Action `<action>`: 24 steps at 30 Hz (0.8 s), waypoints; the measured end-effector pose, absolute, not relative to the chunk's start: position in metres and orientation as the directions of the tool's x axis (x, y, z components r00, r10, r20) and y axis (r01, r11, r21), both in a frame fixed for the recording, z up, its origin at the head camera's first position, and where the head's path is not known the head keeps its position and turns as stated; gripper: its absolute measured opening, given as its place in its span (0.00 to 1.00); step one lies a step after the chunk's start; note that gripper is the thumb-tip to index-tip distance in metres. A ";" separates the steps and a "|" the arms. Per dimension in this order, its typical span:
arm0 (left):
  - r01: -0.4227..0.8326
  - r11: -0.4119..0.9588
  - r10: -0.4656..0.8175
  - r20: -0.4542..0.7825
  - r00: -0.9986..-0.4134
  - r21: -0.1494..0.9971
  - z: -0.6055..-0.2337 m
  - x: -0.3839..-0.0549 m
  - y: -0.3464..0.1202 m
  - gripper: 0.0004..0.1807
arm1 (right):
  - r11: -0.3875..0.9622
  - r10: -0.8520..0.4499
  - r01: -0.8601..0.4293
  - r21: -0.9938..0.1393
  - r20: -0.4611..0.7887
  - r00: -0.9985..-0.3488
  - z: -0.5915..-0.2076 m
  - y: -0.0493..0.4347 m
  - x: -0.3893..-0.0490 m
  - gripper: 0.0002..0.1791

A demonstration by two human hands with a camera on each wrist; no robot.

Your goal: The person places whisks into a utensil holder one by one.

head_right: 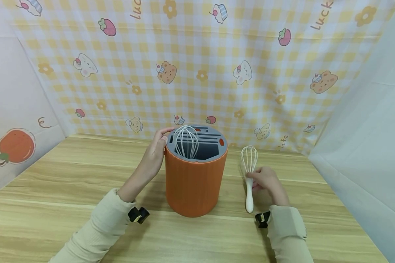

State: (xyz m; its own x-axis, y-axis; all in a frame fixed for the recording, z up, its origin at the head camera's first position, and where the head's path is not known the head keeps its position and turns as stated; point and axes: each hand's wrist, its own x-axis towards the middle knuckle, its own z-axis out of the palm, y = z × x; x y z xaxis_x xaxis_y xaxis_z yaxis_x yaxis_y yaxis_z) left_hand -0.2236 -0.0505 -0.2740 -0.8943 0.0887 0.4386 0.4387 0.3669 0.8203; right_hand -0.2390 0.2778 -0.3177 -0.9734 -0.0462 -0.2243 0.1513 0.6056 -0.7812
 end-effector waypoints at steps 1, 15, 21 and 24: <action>0.437 0.367 0.089 0.437 -0.895 0.821 -0.274 -0.223 -0.051 0.23 | 0.564 -0.060 0.155 -0.811 -0.227 -0.972 -0.318 0.278 -0.239 0.16; 0.439 0.358 0.091 0.437 -0.895 0.824 -0.274 -0.223 -0.051 0.23 | -0.061 -0.229 0.259 -0.964 -0.239 -0.944 -0.319 0.296 -0.246 0.11; 0.429 0.361 0.086 0.428 -0.899 0.828 -0.273 -0.223 -0.050 0.22 | -0.264 -0.220 0.275 -0.925 -0.220 -0.950 -0.315 0.301 -0.246 0.08; 0.430 0.365 0.085 0.431 -0.898 0.826 -0.273 -0.223 -0.050 0.22 | -0.388 -0.224 0.290 -0.875 -0.216 -0.950 -0.311 0.304 -0.245 0.04</action>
State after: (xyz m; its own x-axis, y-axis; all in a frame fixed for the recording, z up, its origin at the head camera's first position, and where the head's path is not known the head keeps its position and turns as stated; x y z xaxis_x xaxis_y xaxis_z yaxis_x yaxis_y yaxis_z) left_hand -0.2225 -0.0502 -0.2732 -0.8984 0.0849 0.4309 0.4305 0.3647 0.8257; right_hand -0.2451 0.3038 -0.3110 -0.9504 -0.2240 -0.2157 0.2900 -0.3884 -0.8747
